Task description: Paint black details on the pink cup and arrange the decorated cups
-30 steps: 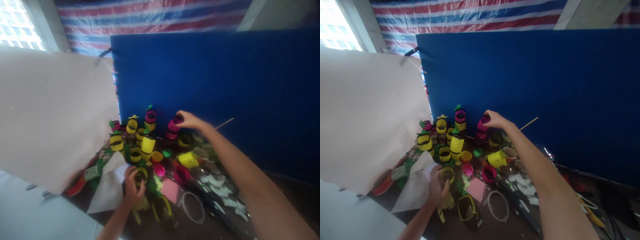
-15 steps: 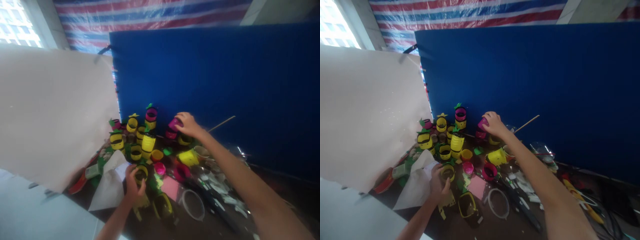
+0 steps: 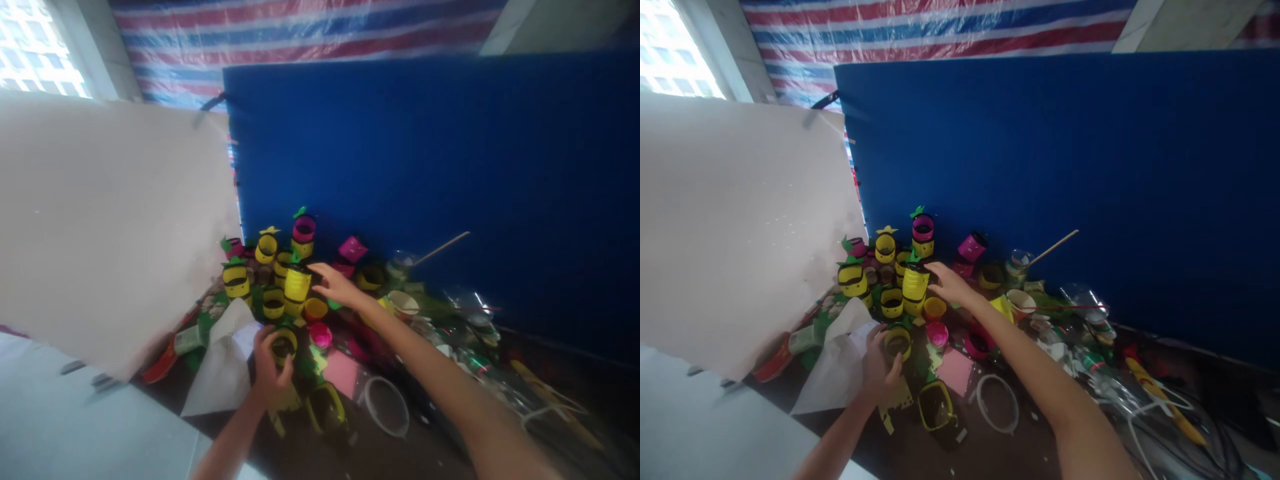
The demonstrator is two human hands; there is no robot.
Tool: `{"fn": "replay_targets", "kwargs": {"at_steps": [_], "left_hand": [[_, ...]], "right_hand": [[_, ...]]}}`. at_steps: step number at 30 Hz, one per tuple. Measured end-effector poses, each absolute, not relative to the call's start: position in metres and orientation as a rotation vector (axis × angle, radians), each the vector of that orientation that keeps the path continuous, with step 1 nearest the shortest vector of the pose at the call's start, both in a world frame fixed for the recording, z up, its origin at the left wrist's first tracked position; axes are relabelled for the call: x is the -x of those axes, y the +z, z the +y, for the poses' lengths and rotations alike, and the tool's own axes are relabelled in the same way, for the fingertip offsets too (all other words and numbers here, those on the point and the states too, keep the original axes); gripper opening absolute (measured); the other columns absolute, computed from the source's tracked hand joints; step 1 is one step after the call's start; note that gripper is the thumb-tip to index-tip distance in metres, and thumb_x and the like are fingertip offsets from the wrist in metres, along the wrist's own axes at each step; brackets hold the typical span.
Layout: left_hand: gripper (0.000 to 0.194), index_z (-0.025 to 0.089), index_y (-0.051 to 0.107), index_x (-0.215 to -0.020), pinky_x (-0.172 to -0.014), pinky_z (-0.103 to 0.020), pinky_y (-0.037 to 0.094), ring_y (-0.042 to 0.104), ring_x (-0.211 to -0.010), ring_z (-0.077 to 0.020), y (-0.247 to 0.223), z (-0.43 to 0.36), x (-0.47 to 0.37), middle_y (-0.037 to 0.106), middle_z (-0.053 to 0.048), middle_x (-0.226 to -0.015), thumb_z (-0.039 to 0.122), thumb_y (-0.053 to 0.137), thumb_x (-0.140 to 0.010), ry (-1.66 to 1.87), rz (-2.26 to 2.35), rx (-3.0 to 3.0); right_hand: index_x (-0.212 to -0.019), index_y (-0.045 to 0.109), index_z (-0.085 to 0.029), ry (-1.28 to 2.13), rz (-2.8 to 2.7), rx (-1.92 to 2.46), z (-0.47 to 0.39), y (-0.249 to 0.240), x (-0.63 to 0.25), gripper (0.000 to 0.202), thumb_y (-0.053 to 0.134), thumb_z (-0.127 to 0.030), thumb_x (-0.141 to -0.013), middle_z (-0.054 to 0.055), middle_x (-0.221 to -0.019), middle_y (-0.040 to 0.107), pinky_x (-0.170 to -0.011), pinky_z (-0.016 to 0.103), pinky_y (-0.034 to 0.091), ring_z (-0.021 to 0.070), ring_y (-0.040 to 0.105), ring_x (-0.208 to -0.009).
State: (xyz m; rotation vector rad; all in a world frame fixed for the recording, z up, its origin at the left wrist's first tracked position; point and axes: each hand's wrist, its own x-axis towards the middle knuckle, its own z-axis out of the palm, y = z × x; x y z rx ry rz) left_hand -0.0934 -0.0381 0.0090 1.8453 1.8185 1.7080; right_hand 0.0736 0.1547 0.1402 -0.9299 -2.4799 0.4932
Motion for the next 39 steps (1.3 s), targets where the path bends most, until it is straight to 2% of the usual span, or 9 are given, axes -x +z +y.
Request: {"fn": "replay_targets", "kwargs": {"at_steps": [5,7,10,13,17,20,25,32,39], "left_hand": [[0.048,0.016,0.04,-0.116,-0.092,-0.049,0.043,0.047,-0.112,-0.0286,0.009,-0.038,0.094,0.042,-0.015,-0.122,0.02,0.056,-0.071,1.734,1.811,-1.813],[0.048,0.016,0.041,-0.116,-0.092,-0.049,0.043,0.047,-0.112,-0.0287,0.009,-0.037,0.094,0.042,-0.015,-0.122,0.02,0.056,-0.071,1.735,1.818,-1.821],[0.047,0.015,0.041,-0.115,-0.09,-0.048,0.044,0.049,-0.109,-0.028,0.009,-0.036,0.095,0.044,-0.015,-0.119,0.021,0.055,-0.07,1.755,1.815,-1.879],[0.046,0.015,0.041,-0.115,-0.089,-0.046,0.045,0.049,-0.108,-0.0273,0.009,-0.035,0.095,0.045,-0.015,-0.117,0.021,0.054,-0.071,1.794,1.799,-1.91],[0.047,0.016,0.04,-0.117,-0.091,-0.048,0.044,0.047,-0.11,-0.0275,0.009,-0.036,0.095,0.044,-0.015,-0.118,0.021,0.054,-0.073,1.748,1.783,-1.897],[0.047,0.016,0.039,-0.118,-0.094,-0.049,0.042,0.045,-0.113,-0.028,0.008,-0.036,0.094,0.044,-0.015,-0.119,0.021,0.054,-0.074,1.744,1.766,-1.856],[0.046,0.016,0.041,-0.116,-0.094,-0.049,0.042,0.044,-0.115,-0.0281,0.006,-0.036,0.095,0.044,-0.014,-0.118,0.021,0.055,-0.073,1.78,1.735,-1.813],[0.046,0.015,0.04,-0.116,-0.091,-0.048,0.044,0.049,-0.108,-0.0268,0.009,-0.035,0.096,0.046,-0.014,-0.115,0.019,0.054,-0.073,1.76,1.747,-1.875],[0.047,0.015,0.041,-0.116,-0.092,-0.046,0.043,0.049,-0.109,-0.0274,0.009,-0.036,0.095,0.047,-0.015,-0.117,0.02,0.056,-0.071,1.735,1.732,-1.828]], "right_hand": [[-0.105,0.059,-0.016,0.5,-2.436,0.923,0.158,0.142,-0.058,0.028,0.054,-0.016,-0.078,0.008,-0.099,0.06,-0.068,0.032,0.049,0.0139,0.056,-0.068],[-0.107,0.058,-0.018,0.494,-2.421,0.922,0.157,0.148,-0.062,0.029,0.054,-0.018,-0.078,0.008,-0.099,0.06,-0.067,0.032,0.05,0.014,0.056,-0.068],[-0.112,0.056,-0.019,0.453,-2.397,1.0,0.151,0.162,-0.089,0.033,0.052,-0.022,-0.08,0.009,-0.106,0.06,-0.071,0.032,0.049,0.016,0.06,-0.076],[-0.102,0.061,-0.021,0.352,-2.43,1.328,0.141,0.17,-0.137,0.026,0.052,-0.021,-0.078,0.007,-0.103,0.065,-0.08,0.03,0.047,0.0188,0.061,-0.09],[-0.078,0.065,-0.021,0.292,-2.385,1.649,0.119,0.154,-0.193,0.014,0.063,-0.018,-0.064,0.008,-0.083,0.068,-0.069,0.031,0.047,0.0249,0.064,-0.08],[-0.071,0.065,-0.02,0.257,-2.305,1.805,0.105,0.13,-0.208,0.006,0.06,-0.019,-0.067,0.009,-0.072,0.068,-0.062,0.031,0.045,0.0255,0.064,-0.073],[-0.061,0.062,-0.021,0.256,-2.179,1.949,0.097,0.106,-0.208,0.011,0.055,-0.016,-0.069,0.006,-0.061,0.066,-0.055,0.026,0.043,0.0217,0.064,-0.064],[-0.081,0.066,-0.016,0.209,-2.05,1.886,0.094,0.121,-0.205,0.017,0.052,-0.018,-0.073,0.009,-0.08,0.07,-0.06,0.026,0.045,0.0192,0.065,-0.069],[-0.087,0.065,-0.018,0.236,-2.046,1.519,0.094,0.19,-0.153,0.018,0.054,-0.022,-0.073,0.006,-0.084,0.07,-0.065,0.026,0.046,0.0173,0.064,-0.07]]}}
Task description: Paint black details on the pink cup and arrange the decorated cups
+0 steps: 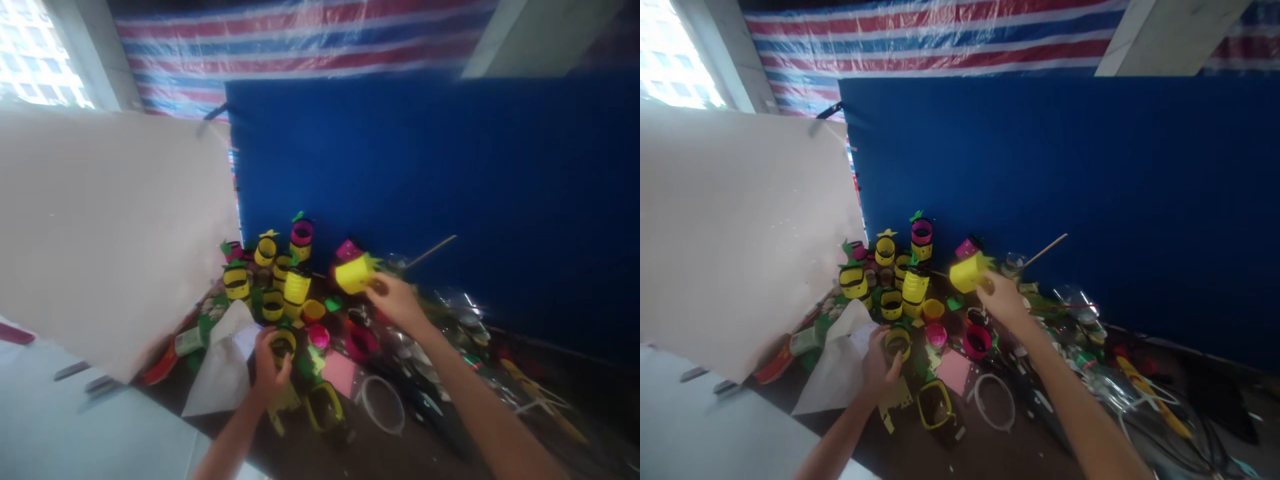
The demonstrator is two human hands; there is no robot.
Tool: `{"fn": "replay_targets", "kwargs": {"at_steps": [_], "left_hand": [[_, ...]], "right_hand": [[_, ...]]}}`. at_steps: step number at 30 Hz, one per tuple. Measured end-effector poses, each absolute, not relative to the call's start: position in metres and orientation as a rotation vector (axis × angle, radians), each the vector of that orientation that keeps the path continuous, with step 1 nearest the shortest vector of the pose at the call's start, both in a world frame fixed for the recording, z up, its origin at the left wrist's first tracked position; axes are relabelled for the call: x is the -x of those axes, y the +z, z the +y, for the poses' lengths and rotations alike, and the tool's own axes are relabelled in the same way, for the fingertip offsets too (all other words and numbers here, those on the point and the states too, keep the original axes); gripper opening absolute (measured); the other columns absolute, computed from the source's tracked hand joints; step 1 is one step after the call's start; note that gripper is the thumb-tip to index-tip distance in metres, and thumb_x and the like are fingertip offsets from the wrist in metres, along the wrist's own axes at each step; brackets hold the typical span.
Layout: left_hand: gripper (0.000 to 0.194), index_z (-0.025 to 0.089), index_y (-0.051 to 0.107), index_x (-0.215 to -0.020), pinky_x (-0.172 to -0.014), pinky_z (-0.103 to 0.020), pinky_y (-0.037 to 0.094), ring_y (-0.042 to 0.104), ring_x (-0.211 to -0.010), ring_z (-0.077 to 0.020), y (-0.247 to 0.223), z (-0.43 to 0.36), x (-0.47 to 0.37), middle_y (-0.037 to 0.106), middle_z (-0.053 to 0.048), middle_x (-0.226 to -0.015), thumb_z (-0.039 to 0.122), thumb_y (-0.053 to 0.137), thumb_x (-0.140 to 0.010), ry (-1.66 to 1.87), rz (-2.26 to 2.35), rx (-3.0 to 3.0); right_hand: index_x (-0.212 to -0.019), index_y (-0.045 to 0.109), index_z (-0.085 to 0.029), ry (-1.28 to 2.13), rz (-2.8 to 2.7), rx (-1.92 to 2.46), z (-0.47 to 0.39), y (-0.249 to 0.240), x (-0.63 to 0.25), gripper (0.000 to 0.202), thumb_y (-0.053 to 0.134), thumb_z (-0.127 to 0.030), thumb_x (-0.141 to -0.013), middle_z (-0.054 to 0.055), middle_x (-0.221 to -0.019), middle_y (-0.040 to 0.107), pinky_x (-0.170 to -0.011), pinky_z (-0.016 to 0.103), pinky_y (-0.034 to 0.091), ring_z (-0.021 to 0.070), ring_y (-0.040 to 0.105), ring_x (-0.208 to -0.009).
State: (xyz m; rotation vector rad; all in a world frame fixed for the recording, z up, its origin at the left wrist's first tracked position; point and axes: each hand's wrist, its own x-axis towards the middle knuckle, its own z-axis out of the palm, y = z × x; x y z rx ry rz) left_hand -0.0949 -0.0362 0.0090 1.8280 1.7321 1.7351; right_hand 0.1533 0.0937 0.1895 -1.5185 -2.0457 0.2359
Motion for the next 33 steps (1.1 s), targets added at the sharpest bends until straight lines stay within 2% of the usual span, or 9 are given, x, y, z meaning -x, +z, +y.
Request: {"fn": "replay_targets", "kwargs": {"at_steps": [5,8,17,24,33], "left_hand": [[0.048,0.015,0.043,-0.116,-0.094,-0.048,0.041,0.048,-0.111,-0.0284,0.005,-0.035,0.096,0.047,-0.015,-0.118,0.02,0.057,-0.07,1.742,1.73,-1.787],[0.048,0.016,0.043,-0.116,-0.095,-0.048,0.04,0.047,-0.112,-0.0283,0.001,-0.033,0.096,0.046,-0.015,-0.119,0.02,0.057,-0.07,1.772,1.702,-1.769],[0.048,0.016,0.047,-0.113,-0.095,-0.05,0.039,0.048,-0.112,-0.0298,-0.006,-0.029,0.096,0.047,-0.015,-0.118,0.021,0.059,-0.067,1.867,1.635,-1.716],[0.059,0.018,0.04,-0.12,-0.096,-0.048,0.04,0.047,-0.112,-0.0299,-0.011,-0.027,0.098,0.046,-0.015,-0.119,0.018,0.058,-0.064,1.853,1.663,-1.804],[0.058,0.017,0.045,-0.117,-0.096,-0.052,0.039,0.046,-0.113,-0.0323,-0.013,-0.026,0.096,0.046,-0.015,-0.119,0.02,0.06,-0.062,1.885,1.642,-1.685]], "right_hand": [[-0.085,0.063,-0.017,0.249,-2.228,1.092,0.093,0.228,-0.079,0.016,0.052,-0.015,-0.072,0.005,-0.084,0.068,-0.067,0.024,0.044,0.0154,0.06,-0.072],[-0.077,0.059,-0.016,0.224,-2.348,0.928,0.092,0.236,-0.034,0.012,0.051,-0.011,-0.072,0.004,-0.077,0.064,-0.064,0.023,0.04,0.0143,0.057,-0.07],[-0.09,0.054,-0.016,-0.069,-2.741,0.766,0.083,0.232,0.075,0.014,0.042,-0.013,-0.083,0.008,-0.092,0.062,-0.064,0.025,0.037,0.0176,0.057,-0.081],[-0.096,0.054,-0.014,-0.097,-2.821,0.76,0.083,0.22,0.098,0.02,0.042,-0.009,-0.081,0.01,-0.095,0.062,-0.069,0.027,0.042,0.0208,0.059,-0.087],[-0.107,0.051,-0.013,-0.12,-2.821,0.798,0.081,0.218,0.1,0.027,0.04,-0.01,-0.082,0.013,-0.108,0.057,-0.076,0.03,0.046,0.022,0.058,-0.094]]}}
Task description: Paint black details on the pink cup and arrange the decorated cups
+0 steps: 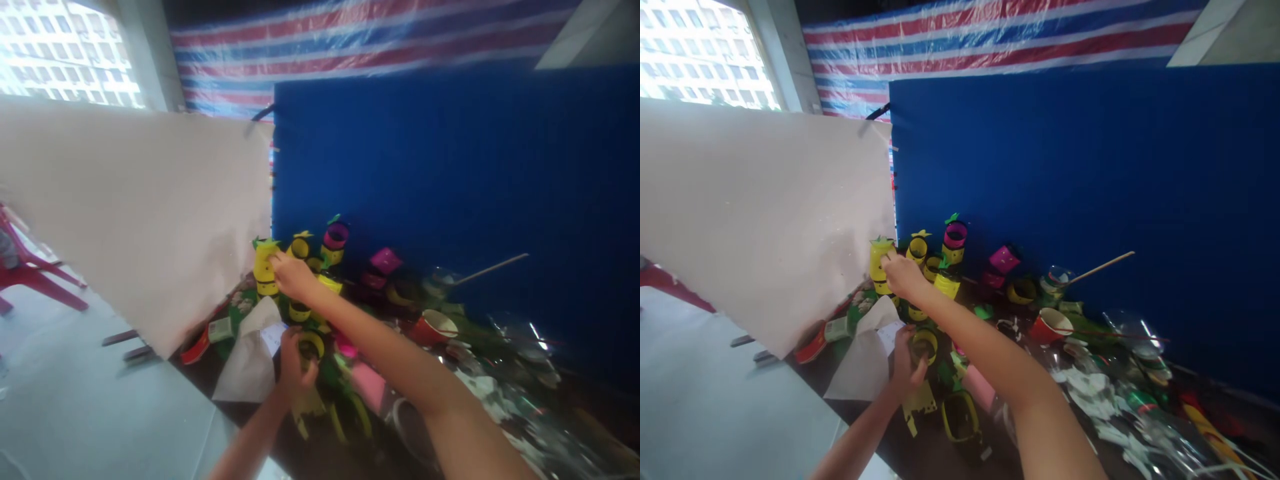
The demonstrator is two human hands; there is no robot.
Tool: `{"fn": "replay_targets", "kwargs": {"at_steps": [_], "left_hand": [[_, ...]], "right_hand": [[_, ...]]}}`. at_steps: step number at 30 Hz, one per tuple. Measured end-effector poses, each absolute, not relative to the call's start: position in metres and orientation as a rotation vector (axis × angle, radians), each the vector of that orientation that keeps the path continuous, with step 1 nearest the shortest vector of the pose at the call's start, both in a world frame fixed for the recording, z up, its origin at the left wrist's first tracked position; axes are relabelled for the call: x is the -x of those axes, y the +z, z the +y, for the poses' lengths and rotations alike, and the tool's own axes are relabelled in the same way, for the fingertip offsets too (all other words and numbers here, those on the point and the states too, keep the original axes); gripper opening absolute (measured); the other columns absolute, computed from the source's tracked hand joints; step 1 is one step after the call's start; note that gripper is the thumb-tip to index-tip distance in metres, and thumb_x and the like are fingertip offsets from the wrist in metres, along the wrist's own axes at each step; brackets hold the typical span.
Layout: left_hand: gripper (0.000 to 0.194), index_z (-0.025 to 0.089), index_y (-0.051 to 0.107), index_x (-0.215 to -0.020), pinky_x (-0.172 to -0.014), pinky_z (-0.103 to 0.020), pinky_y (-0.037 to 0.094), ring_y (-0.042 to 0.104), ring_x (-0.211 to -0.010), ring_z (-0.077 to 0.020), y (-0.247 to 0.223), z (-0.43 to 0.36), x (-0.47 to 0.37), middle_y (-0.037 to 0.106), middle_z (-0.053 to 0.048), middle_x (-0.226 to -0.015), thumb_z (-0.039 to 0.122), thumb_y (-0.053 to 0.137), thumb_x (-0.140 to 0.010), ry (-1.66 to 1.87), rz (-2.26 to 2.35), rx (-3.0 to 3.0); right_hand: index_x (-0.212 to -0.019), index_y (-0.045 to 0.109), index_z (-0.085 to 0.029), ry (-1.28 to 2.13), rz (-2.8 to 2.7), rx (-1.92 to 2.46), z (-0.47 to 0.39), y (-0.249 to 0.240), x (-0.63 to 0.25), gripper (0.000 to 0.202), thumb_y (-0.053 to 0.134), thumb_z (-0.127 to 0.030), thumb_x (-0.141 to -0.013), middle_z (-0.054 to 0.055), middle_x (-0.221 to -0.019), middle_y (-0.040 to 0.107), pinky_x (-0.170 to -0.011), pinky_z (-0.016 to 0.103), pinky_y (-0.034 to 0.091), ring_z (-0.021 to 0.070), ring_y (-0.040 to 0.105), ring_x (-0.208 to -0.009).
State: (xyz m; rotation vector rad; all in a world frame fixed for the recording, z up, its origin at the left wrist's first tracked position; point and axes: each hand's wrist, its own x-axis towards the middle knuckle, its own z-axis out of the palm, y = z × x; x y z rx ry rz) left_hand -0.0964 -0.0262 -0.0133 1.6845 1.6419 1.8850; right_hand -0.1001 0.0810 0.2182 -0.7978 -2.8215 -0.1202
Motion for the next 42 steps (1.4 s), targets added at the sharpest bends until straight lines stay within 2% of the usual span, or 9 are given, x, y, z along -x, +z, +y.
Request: {"fn": "replay_targets", "kwargs": {"at_steps": [7,9,11,14,19,27,35,39,42], "left_hand": [[0.045,0.018,0.038,-0.123,-0.102,-0.048,0.032,0.043,-0.117,-0.0268,-0.004,-0.031,0.097,0.043,-0.014,-0.122,0.031,0.048,-0.081,1.876,1.538,-1.56],[0.043,0.019,0.038,-0.123,-0.101,-0.046,0.032,0.043,-0.116,-0.0252,-0.001,-0.03,0.097,0.044,-0.013,-0.121,0.039,0.042,-0.085,1.91,1.507,-1.426],[0.045,0.019,0.039,-0.12,-0.1,-0.044,0.033,0.044,-0.114,-0.0245,0.001,-0.029,0.096,0.046,-0.012,-0.118,0.049,0.037,-0.086,1.959,1.488,-1.287],[0.051,0.019,0.043,-0.116,-0.098,-0.043,0.034,0.044,-0.111,-0.0249,0.003,-0.027,0.096,0.047,-0.011,-0.114,0.058,0.037,-0.083,1.997,1.493,-1.179],[0.052,0.019,0.046,-0.112,-0.096,-0.042,0.035,0.045,-0.109,-0.0242,0.004,-0.027,0.098,0.048,-0.01,-0.112,0.06,0.037,-0.082,2.048,1.498,-1.185],[0.046,0.019,0.045,-0.111,-0.098,-0.043,0.033,0.044,-0.108,-0.0239,0.003,-0.027,0.099,0.048,-0.01,-0.112,0.055,0.039,-0.083,2.045,1.542,-1.2],[0.049,0.02,0.044,-0.114,-0.101,-0.044,0.029,0.043,-0.113,-0.0254,-0.006,-0.026,0.099,0.047,-0.01,-0.115,0.057,0.039,-0.082,1.988,1.546,-1.228],[0.048,0.021,0.044,-0.116,-0.101,-0.044,0.029,0.042,-0.114,-0.0254,-0.011,-0.026,0.1,0.046,-0.01,-0.117,0.055,0.039,-0.084,1.957,1.567,-1.268],[0.05,0.02,0.044,-0.116,-0.101,-0.045,0.029,0.042,-0.113,-0.026,-0.011,-0.026,0.1,0.047,-0.01,-0.116,0.057,0.039,-0.082,1.949,1.576,-1.269]], "right_hand": [[-0.121,0.045,-0.013,0.051,-2.657,0.744,0.073,0.227,0.064,0.037,0.041,-0.016,-0.085,0.013,-0.121,0.05,-0.081,0.03,0.045,0.0205,0.056,-0.1],[-0.113,0.052,-0.014,0.174,-2.659,0.686,0.067,0.222,0.037,0.03,0.045,-0.016,-0.084,0.011,-0.112,0.055,-0.081,0.028,0.044,0.0187,0.056,-0.097],[-0.1,0.06,-0.016,0.303,-2.849,0.581,0.059,0.209,0.01,0.023,0.05,-0.013,-0.079,0.006,-0.095,0.061,-0.074,0.025,0.043,0.0167,0.058,-0.086],[-0.085,0.063,-0.016,0.403,-3.053,0.593,0.043,0.179,-0.019,0.012,0.055,-0.016,-0.077,0.004,-0.086,0.062,-0.064,0.023,0.04,0.0144,0.058,-0.076],[-0.082,0.063,-0.016,0.331,-3.136,0.705,0.025,0.141,-0.027,0.013,0.051,-0.019,-0.081,0.005,-0.086,0.064,-0.061,0.023,0.036,0.0151,0.059,-0.077],[-0.084,0.063,-0.015,0.332,-3.125,0.775,0.021,0.131,-0.031,0.014,0.051,-0.013,-0.077,0.007,-0.086,0.066,-0.063,0.023,0.036,0.0154,0.06,-0.078],[-0.086,0.065,-0.016,0.482,-2.767,0.934,0.044,0.179,-0.08,0.021,0.051,-0.01,-0.071,0.004,-0.08,0.067,-0.062,0.022,0.04,0.0143,0.059,-0.071],[-0.093,0.067,-0.017,0.367,-2.593,0.948,0.075,0.227,-0.102,0.026,0.05,-0.012,-0.073,0.006,-0.087,0.068,-0.067,0.024,0.043,0.0147,0.06,-0.074],[-0.091,0.068,-0.017,0.16,-2.424,1.025,0.104,0.257,-0.108,0.023,0.052,-0.017,-0.073,0.005,-0.083,0.068,-0.064,0.026,0.043,0.015,0.059,-0.068]]}}
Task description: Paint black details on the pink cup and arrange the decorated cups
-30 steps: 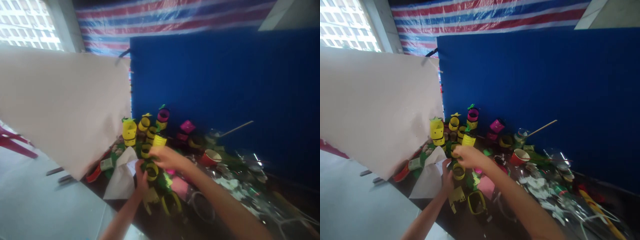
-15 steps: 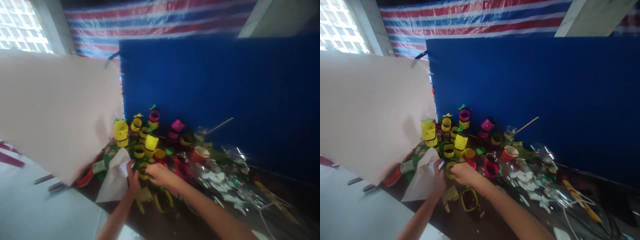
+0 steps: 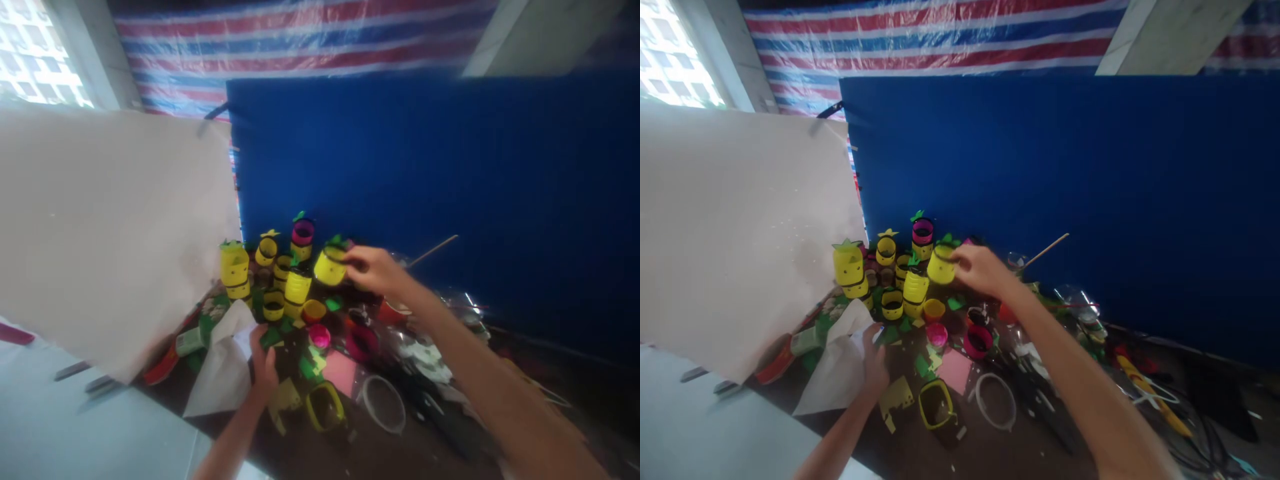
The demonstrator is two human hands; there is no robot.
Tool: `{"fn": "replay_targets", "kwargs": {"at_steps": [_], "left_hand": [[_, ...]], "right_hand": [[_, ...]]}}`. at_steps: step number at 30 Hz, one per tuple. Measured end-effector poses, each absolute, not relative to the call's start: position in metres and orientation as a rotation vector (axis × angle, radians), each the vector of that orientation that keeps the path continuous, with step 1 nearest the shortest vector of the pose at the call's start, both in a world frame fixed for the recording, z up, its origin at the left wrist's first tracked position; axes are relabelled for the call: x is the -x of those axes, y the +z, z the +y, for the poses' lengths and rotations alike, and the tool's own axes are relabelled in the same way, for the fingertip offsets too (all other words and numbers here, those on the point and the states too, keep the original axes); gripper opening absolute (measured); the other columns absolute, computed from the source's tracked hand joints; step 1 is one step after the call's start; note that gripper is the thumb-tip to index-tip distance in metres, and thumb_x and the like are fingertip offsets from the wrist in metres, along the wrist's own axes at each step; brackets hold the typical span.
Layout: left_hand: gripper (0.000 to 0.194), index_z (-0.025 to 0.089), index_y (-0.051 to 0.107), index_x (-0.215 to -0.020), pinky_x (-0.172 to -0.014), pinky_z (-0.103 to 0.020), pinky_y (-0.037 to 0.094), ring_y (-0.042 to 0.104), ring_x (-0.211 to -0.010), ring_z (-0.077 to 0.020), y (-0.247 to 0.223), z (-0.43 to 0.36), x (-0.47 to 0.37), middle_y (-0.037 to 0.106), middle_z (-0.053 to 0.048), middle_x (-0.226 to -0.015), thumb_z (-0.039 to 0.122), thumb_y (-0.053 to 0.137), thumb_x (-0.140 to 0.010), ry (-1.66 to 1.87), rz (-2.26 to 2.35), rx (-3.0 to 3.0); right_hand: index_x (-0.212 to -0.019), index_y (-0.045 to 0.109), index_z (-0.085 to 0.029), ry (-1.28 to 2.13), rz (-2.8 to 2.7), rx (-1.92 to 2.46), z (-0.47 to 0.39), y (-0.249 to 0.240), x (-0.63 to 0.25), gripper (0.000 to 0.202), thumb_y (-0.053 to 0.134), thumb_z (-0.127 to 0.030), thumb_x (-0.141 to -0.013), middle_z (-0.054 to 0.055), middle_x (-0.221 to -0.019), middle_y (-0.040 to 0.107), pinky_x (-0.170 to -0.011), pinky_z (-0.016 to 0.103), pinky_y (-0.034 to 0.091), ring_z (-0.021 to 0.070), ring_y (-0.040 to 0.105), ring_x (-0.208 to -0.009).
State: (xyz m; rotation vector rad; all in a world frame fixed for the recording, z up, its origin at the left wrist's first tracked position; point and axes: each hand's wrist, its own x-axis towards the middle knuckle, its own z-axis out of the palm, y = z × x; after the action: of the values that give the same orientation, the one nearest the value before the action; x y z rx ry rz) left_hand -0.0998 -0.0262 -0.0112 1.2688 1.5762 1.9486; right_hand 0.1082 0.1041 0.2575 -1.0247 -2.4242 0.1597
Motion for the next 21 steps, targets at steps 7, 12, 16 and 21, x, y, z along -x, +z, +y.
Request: {"fn": "replay_targets", "kwargs": {"at_steps": [7,12,16,21], "left_hand": [[0.049,0.02,0.044,-0.117,-0.101,-0.044,0.03,0.042,-0.114,-0.0259,-0.005,-0.03,0.097,0.047,-0.011,-0.117,0.055,0.04,-0.083,1.914,1.556,-1.293],[0.048,0.02,0.046,-0.115,-0.101,-0.044,0.031,0.044,-0.112,-0.025,0.0,-0.031,0.095,0.048,-0.01,-0.115,0.055,0.042,-0.083,1.899,1.557,-1.286],[0.044,0.023,0.047,-0.112,-0.1,-0.047,0.032,0.044,-0.112,-0.0268,-0.002,-0.029,0.095,0.049,-0.009,-0.114,0.055,0.042,-0.082,1.913,1.575,-1.263],[0.043,0.023,0.044,-0.116,-0.101,-0.047,0.032,0.044,-0.112,-0.026,-0.003,-0.031,0.096,0.048,-0.009,-0.115,0.052,0.042,-0.084,1.878,1.578,-1.307]], "right_hand": [[-0.086,0.068,-0.019,0.001,-2.13,1.173,0.132,0.259,-0.144,0.018,0.056,-0.021,-0.072,0.006,-0.085,0.069,-0.069,0.029,0.047,0.0175,0.062,-0.073],[-0.088,0.068,-0.017,0.222,-2.25,1.365,0.121,0.201,-0.154,0.021,0.054,-0.02,-0.073,0.005,-0.086,0.07,-0.066,0.027,0.047,0.0165,0.063,-0.073],[-0.083,0.069,-0.017,0.278,-2.308,1.4,0.117,0.157,-0.145,0.019,0.055,-0.014,-0.07,0.004,-0.078,0.07,-0.063,0.023,0.046,0.015,0.063,-0.069],[-0.088,0.068,-0.014,0.271,-2.344,1.378,0.122,0.132,-0.133,0.023,0.052,-0.01,-0.072,0.007,-0.086,0.07,-0.071,0.025,0.047,0.0161,0.063,-0.078]]}}
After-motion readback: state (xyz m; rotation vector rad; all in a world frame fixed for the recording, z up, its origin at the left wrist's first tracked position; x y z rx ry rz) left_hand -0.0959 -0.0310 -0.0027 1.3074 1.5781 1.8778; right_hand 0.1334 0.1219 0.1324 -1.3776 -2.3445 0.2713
